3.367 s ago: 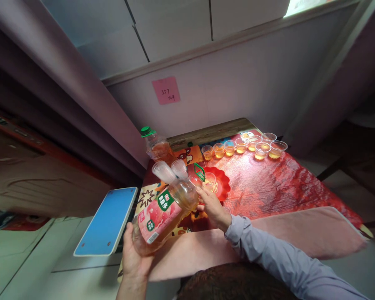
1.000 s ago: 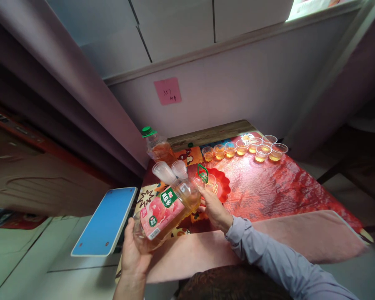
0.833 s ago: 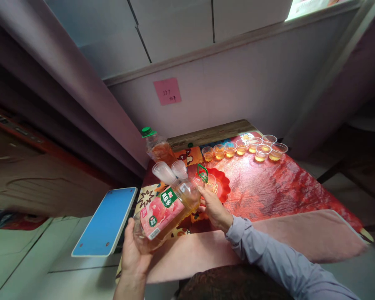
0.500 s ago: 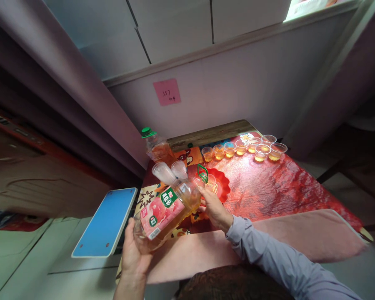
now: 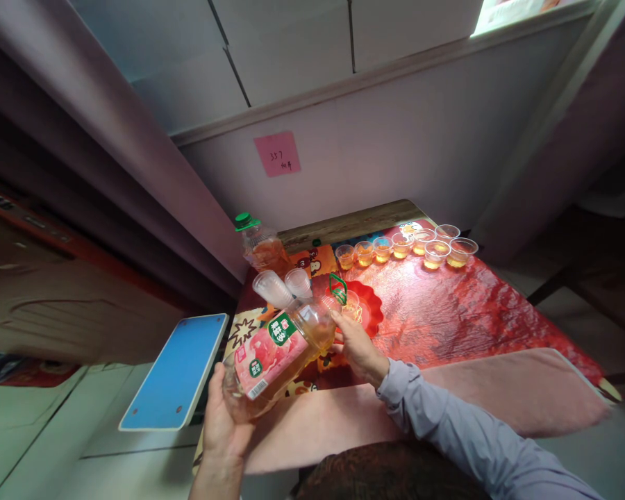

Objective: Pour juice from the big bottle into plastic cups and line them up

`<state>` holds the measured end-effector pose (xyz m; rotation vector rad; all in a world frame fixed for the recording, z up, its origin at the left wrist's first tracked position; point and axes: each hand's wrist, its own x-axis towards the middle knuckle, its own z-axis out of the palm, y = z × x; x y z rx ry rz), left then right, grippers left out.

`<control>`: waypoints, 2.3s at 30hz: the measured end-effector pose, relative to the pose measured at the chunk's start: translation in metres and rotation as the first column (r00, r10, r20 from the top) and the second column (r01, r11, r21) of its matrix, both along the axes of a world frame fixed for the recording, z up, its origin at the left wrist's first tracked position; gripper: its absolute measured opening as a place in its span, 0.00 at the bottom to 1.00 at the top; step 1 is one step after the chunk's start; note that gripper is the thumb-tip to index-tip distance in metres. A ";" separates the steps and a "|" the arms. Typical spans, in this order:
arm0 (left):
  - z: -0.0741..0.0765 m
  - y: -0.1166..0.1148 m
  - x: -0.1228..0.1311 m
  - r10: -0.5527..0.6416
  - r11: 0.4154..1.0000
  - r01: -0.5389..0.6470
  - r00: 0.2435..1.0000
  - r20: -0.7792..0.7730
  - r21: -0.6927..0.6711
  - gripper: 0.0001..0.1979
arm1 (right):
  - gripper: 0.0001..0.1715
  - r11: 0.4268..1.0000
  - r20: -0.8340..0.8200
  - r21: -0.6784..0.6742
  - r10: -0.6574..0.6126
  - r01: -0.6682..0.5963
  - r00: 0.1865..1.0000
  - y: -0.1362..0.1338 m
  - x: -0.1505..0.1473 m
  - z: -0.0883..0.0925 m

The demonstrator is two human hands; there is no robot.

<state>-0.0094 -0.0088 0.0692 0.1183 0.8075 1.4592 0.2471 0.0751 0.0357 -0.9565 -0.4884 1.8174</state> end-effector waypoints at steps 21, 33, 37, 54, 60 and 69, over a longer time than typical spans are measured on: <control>-0.002 0.000 -0.001 -0.020 1.000 0.020 0.999 -0.040 0.002 0.25 | 0.33 1.000 -0.007 -0.016 0.009 -0.010 1.000 0.001 0.000 -0.005; 0.015 -0.001 0.015 0.087 0.992 -0.099 0.984 -0.156 -0.072 0.30 | 0.36 1.000 -0.024 -0.018 0.018 -0.018 1.000 0.001 0.001 -0.002; 0.017 -0.001 0.016 0.093 0.987 -0.112 0.983 -0.158 -0.117 0.30 | 0.38 1.000 -0.022 -0.016 0.018 -0.018 1.000 0.001 0.001 -0.001; 0.015 -0.001 0.015 0.079 0.990 -0.096 0.986 -0.150 -0.108 0.25 | 0.39 1.000 -0.023 -0.008 0.016 -0.016 1.000 0.000 0.000 -0.002; 0.012 -0.001 0.012 0.073 0.991 -0.090 0.984 -0.165 -0.101 0.24 | 0.38 1.000 -0.006 -0.009 0.014 -0.014 1.000 0.001 0.000 -0.003; 0.018 -0.002 0.019 0.098 0.985 -0.121 0.978 -0.182 -0.119 0.29 | 0.34 1.000 0.001 -0.009 0.015 -0.015 1.000 0.000 -0.001 -0.003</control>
